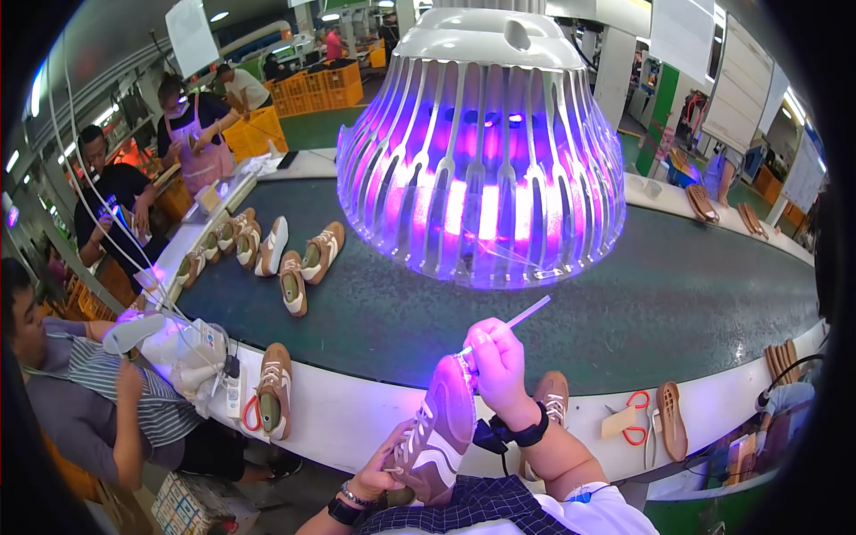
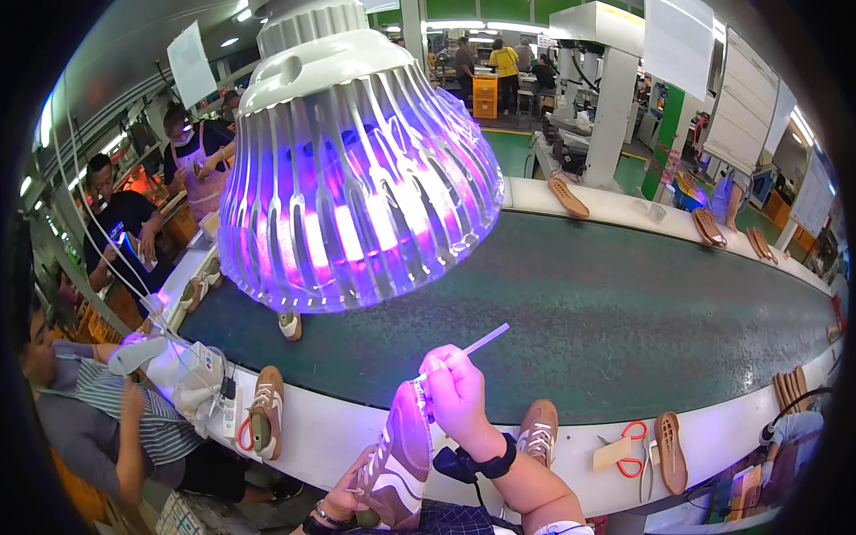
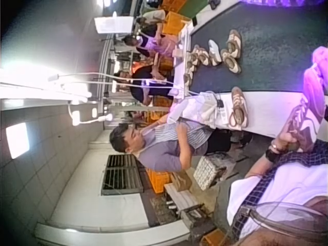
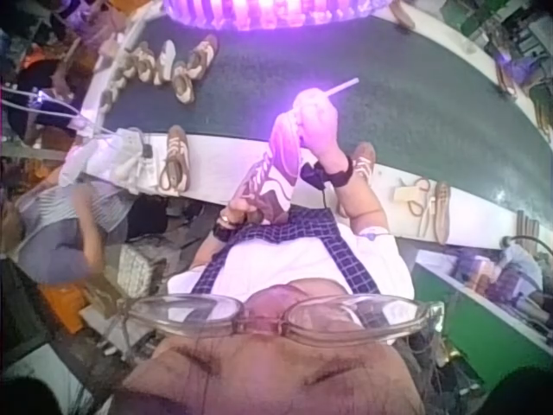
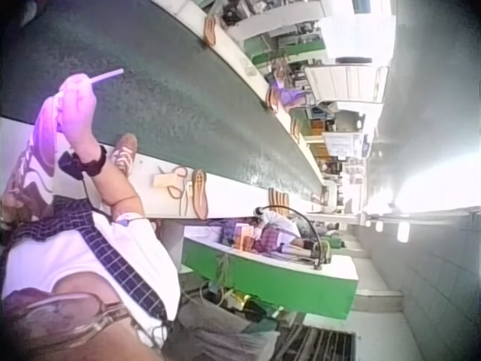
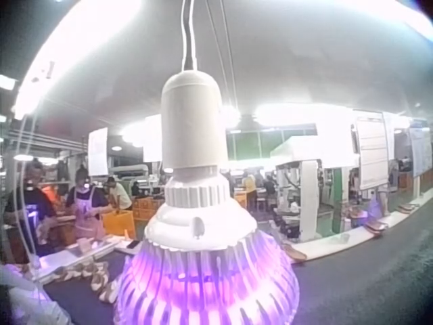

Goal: Inspecting manufactured shoes on a conveyor belt and using a pen to mark specific areas.

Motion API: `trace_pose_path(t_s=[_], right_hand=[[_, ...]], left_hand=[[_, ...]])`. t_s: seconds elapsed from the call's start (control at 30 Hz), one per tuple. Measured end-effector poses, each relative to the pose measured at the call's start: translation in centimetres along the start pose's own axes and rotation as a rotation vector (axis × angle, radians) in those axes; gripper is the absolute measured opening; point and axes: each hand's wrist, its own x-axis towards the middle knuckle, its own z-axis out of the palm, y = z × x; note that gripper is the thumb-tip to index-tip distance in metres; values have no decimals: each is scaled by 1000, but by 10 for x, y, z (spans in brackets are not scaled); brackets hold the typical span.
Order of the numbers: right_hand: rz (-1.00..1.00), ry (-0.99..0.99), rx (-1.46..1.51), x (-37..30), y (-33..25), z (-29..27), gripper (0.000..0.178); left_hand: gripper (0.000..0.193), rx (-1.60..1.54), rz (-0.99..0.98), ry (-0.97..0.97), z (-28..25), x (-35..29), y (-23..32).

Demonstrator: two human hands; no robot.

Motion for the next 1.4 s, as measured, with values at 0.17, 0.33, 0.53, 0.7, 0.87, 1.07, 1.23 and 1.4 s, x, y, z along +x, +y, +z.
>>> trace_pose_path(t_s=[0.17,0.33,0.53,0.7,0.87,1.07,1.23,1.4], right_hand=[[-59,9,36,-2,3,0,16],[-73,7,58,-3,7,1,16],[-60,15,68,-4,6,1,14],[-87,17,56,-7,11,-1,15],[-119,12,85,-9,12,0,16],[-129,36,92,-7,11,2,18],[-156,51,71,-9,14,0,18],[-179,52,73,-12,15,0,18]], left_hand=[[106,43,46,-4,5,2,1],[107,-25,12,-5,3,1,0],[108,-10,21,19,-1,0,-3],[107,-45,0,28,1,-1,-2],[107,-58,0,23,2,0,-3],[109,-47,-1,0,0,3,-3],[108,-62,1,13,1,1,-4],[109,-16,-21,10,-9,0,-9]])
